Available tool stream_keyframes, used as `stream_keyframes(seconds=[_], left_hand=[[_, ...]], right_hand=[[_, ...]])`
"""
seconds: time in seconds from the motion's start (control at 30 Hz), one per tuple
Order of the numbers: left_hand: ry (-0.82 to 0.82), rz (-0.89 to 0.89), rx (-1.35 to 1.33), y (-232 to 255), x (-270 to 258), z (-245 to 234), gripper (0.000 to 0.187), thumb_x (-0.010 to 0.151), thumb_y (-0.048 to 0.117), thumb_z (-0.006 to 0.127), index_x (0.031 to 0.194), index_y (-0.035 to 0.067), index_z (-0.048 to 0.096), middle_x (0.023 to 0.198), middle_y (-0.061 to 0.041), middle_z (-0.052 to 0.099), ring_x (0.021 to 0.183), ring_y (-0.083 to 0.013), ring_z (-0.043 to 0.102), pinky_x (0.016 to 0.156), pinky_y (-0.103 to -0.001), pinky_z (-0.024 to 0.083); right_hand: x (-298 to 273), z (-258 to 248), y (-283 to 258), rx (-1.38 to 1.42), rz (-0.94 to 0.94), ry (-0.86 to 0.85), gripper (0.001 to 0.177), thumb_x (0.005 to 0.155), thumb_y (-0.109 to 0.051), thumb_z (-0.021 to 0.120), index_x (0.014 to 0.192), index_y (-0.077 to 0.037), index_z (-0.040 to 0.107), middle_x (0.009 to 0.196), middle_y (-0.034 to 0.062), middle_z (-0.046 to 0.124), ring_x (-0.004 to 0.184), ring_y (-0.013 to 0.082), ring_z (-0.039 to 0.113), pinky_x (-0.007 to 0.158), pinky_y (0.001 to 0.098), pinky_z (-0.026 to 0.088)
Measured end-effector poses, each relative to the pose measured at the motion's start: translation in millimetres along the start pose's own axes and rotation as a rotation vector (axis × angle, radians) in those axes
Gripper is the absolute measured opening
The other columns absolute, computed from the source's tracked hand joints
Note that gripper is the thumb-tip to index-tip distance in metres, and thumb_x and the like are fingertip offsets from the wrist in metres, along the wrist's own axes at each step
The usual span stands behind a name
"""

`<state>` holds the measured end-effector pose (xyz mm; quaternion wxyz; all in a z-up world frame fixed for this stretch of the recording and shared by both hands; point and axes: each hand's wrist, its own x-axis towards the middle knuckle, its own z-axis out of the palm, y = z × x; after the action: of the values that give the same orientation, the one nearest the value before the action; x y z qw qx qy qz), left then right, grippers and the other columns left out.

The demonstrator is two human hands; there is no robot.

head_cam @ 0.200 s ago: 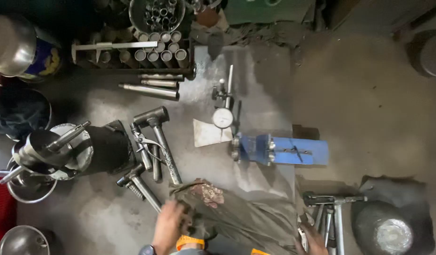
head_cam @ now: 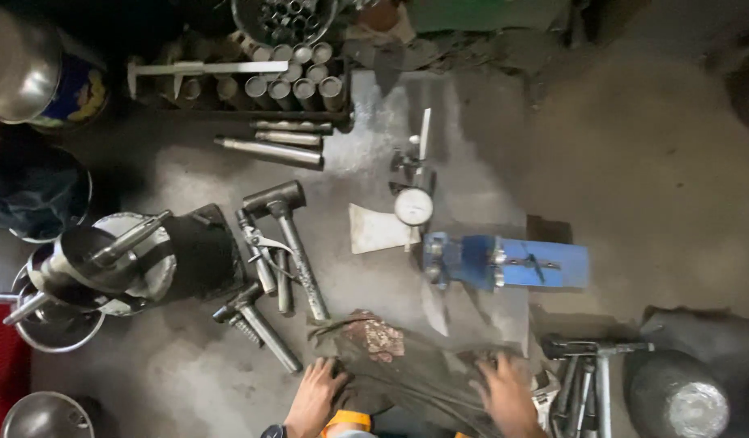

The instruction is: The person rotates a metal shaft with attached discs on a blue stand while using a dial indicator to measure it. The person repeatedly adjusts the dial indicator and rotates the shaft to check different points.

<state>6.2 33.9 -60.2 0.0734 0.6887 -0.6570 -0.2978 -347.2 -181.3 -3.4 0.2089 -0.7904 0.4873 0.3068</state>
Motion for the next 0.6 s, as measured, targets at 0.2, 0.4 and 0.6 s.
stream_keyframes(seconds=[0.2, 0.4, 0.6], left_hand=[[-0.479, -0.167, -0.165, 12, 23, -111, 0.051, 0.086, 0.051, 0.077, 0.115, 0.01, 0.069, 0.123, -0.013, 0.064, 0.122, -0.032, 0.056, 0.111, -0.047, 0.035], [0.082, -0.018, -0.347, 71, 78, -102, 0.04, 0.09, 0.04, 0.074, 0.111, 0.007, 0.069, 0.125, -0.021, 0.063, 0.118, -0.0379, 0.057, 0.099, -0.05, 0.044], [-0.415, 0.362, 0.133, 74, 86, 72, 0.018, 0.092, 0.025, 0.066, 0.092, 0.009, 0.073, 0.098, -0.013, 0.071, 0.114, -0.0311, 0.062, 0.119, -0.053, 0.04]], right_hand=[[33, 44, 46, 0.251, -0.211, 0.052, 0.044, 0.082, -0.04, 0.076, 0.12, -0.017, 0.077, 0.141, 0.0163, 0.058, 0.13, 0.0394, 0.049, 0.105, 0.0528, 0.041], [32, -26, 13, 0.473, -0.172, 0.311, 0.038, 0.081, -0.038, 0.075, 0.107, -0.01, 0.077, 0.118, 0.0102, 0.07, 0.118, 0.0325, 0.062, 0.1, 0.0453, 0.051], [35, -34, -24, -0.014, -0.449, -0.185, 0.03, 0.091, -0.042, 0.077, 0.106, -0.015, 0.077, 0.118, 0.0107, 0.065, 0.12, 0.0308, 0.058, 0.102, 0.0463, 0.047]])
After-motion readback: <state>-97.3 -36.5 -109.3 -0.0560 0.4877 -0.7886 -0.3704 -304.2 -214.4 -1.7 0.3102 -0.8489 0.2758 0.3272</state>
